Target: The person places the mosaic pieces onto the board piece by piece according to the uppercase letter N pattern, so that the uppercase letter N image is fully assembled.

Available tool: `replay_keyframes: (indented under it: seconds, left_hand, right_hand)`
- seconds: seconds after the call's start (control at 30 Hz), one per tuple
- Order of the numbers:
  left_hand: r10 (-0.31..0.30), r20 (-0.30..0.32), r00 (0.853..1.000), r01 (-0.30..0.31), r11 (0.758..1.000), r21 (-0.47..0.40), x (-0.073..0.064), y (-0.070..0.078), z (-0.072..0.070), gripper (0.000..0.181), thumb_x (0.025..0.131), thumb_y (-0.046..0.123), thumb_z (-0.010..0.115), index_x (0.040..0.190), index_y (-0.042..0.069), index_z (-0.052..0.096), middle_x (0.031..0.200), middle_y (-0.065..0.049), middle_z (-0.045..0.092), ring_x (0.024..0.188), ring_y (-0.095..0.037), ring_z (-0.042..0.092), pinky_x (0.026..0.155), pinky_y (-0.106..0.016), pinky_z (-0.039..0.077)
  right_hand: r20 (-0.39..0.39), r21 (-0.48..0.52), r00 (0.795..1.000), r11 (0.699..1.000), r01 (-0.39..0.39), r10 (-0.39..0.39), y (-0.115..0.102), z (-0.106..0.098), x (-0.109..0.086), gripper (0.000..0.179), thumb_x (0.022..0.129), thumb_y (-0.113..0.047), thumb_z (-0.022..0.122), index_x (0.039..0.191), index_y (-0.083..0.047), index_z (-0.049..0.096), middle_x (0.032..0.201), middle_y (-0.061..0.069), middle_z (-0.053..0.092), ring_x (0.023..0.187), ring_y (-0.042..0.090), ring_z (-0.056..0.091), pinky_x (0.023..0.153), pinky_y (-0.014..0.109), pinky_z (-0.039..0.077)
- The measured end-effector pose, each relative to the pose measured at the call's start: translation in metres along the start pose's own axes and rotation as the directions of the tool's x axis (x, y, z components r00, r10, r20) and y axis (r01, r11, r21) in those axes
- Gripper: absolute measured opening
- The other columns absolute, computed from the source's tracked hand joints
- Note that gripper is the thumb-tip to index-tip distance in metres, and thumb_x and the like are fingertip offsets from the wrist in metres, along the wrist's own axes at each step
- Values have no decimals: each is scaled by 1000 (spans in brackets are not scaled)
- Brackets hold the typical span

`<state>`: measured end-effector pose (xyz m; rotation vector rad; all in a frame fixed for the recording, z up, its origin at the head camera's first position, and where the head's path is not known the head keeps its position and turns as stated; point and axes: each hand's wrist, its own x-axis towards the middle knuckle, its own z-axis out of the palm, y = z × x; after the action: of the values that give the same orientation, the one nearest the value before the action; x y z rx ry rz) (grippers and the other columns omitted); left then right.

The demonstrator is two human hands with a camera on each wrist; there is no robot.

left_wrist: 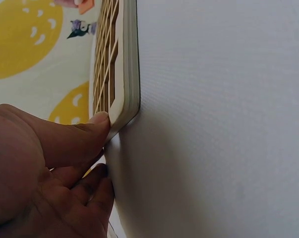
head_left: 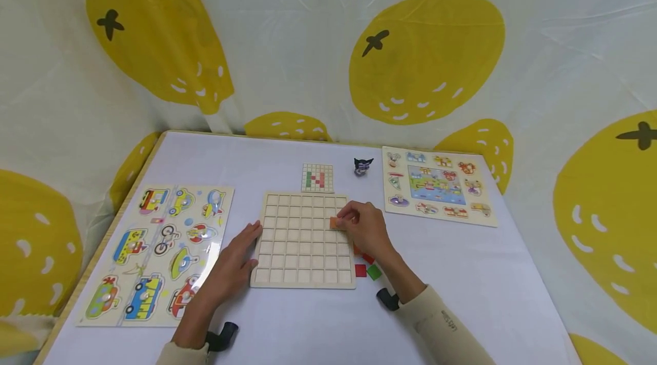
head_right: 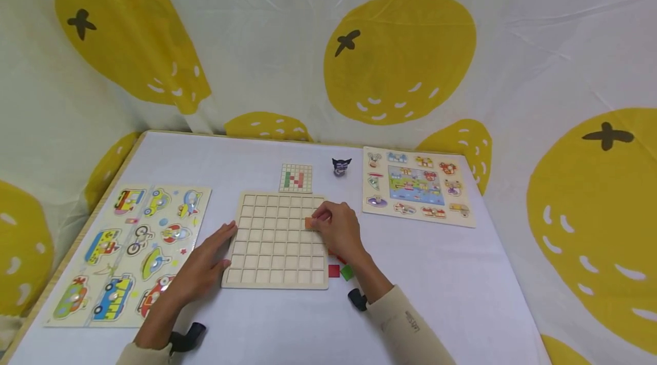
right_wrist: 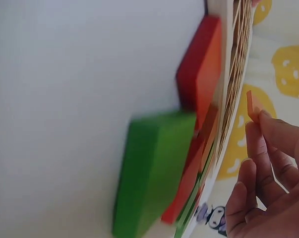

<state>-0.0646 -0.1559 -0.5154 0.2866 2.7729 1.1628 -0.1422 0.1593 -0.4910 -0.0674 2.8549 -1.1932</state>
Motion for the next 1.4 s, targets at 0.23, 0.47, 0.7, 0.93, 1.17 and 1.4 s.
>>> replay_keyframes:
  seconds: [0.23,0.47,0.7,0.93,1.17,1.4]
  left_hand:
    - [2,-3,1000,-2,1000,4,0,0,1,78,93,-10,70,163,3,39,174,-11,34,163,-38,28,130,-60,26]
    - [-1,-2,1000,1,1000,-7,-1,1,0,77,93,-11,68,163,2,39,174,-12,34,163,-39,27,130,-61,26]
    - [1,0,1000,-1,1000,-10,-1,0,2,77,93,-11,68,163,3,39,174,-11,34,163,-38,27,131,-60,26]
    - [0,-11,1000,0,1000,2,-3,2,1,78,93,-11,68,164,4,39,175,-11,33,163,-38,27,130,-60,26]
    - [6,-18,1000,-6,1000,2,-4,1,1,78,92,-12,69,163,4,40,174,-11,35,163,-39,29,129,-61,26]
    - [-7,-13,1000,7,1000,-8,-2,1,2,79,93,-10,70,164,5,39,174,-10,34,163,-37,28,130,-60,27]
  right_hand:
    - [52,16,998,1000,18,-19,-7,10,-3,8,90,-21,86,90,-23,78,77,-7,67,85,16,56,74,30,45]
    - [87,8,996,1000,-9,8,-16,16,-7,10,90,-18,85,89,-24,77,82,-5,65,86,17,56,71,29,49]
    - [92,0,996,1000,0,0,-19,19,-7,9,90,-18,85,88,-23,77,84,-4,64,86,17,56,72,30,48]
    - [82,14,997,1000,6,-7,-19,22,-3,8,91,-17,84,89,-21,78,78,-5,66,87,17,57,72,31,47]
    - [53,1,998,1000,21,-21,-19,24,4,8,89,-15,85,88,-20,79,75,-6,68,87,17,57,74,32,45]
    - [41,-28,999,999,20,-19,-19,26,9,10,88,-17,87,86,-21,78,74,-7,67,85,16,57,76,32,44]
